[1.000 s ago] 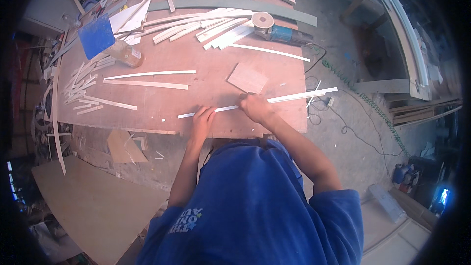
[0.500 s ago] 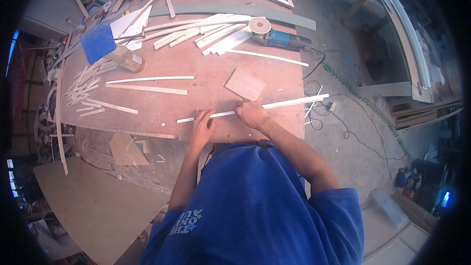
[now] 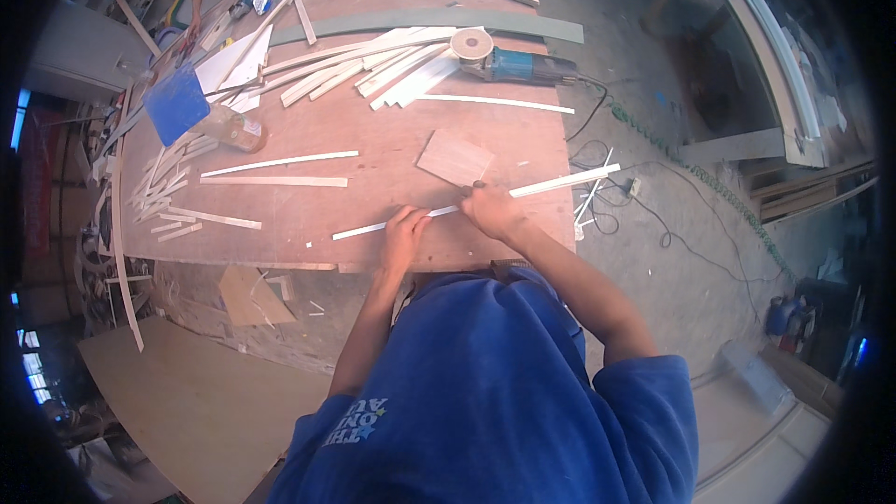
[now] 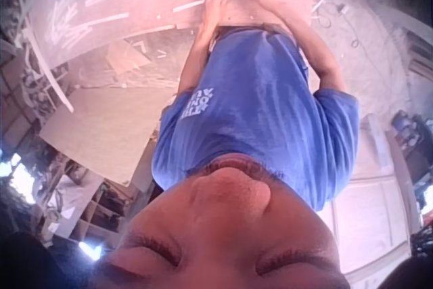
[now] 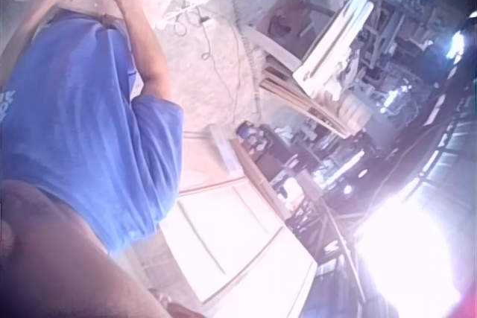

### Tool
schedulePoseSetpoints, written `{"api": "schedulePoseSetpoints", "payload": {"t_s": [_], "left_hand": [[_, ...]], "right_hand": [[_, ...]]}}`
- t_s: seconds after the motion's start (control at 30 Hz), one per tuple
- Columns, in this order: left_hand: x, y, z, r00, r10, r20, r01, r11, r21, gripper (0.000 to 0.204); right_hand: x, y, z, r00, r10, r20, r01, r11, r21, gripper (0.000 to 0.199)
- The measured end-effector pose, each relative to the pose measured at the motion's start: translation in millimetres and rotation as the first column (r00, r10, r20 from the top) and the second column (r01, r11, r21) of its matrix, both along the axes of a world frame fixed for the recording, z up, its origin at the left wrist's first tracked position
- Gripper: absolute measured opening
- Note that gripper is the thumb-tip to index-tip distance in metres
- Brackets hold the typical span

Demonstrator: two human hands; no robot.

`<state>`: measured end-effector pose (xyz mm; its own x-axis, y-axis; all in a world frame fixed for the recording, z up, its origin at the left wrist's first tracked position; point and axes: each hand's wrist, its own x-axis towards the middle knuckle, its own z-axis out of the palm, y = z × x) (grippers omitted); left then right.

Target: The person repeatedly picks up thin wooden strips from a workbench, aligns them, and places them back down. They occasionally move larger boards and retrieve additional strips from a nearby rack. The task involves organizing and preparing wooden pieces for further assembly.

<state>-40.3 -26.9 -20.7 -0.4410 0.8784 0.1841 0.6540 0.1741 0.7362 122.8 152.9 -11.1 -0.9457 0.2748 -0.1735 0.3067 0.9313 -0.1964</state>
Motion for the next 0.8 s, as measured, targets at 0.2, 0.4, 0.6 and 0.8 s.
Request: {"api": "schedulePoseSetpoints", "payload": {"t_s": [0.2,0.4,0.6,0.8], "left_hand": [[0.5,-0.6,2.0,0.999,-0.013,-0.053,0.013,1.0,-0.001,0.017],[5.1,0.3,8.9,1.0,0.006,-0.024,-0.008,0.997,-0.074,0.024],[36.0,26.7,23.7,0.973,0.041,-0.228,-0.032,0.999,0.041,0.027],[35.0,35.6,-5.1,0.994,-0.093,-0.065,0.093,0.996,-0.007,0.021]], "right_hand": [[9.1,7.1,11.0,0.999,-0.04,-0.018,0.039,0.999,-0.025,0.019],[7.9,6.5,-6.2,0.997,-0.072,0.021,0.073,0.996,-0.046,0.018],[11.0,4.3,10.8,0.996,-0.056,-0.074,0.052,0.997,-0.052,0.018],[19.6,3.5,16.8,0.976,0.033,-0.215,-0.023,0.998,0.052,0.019]]}}
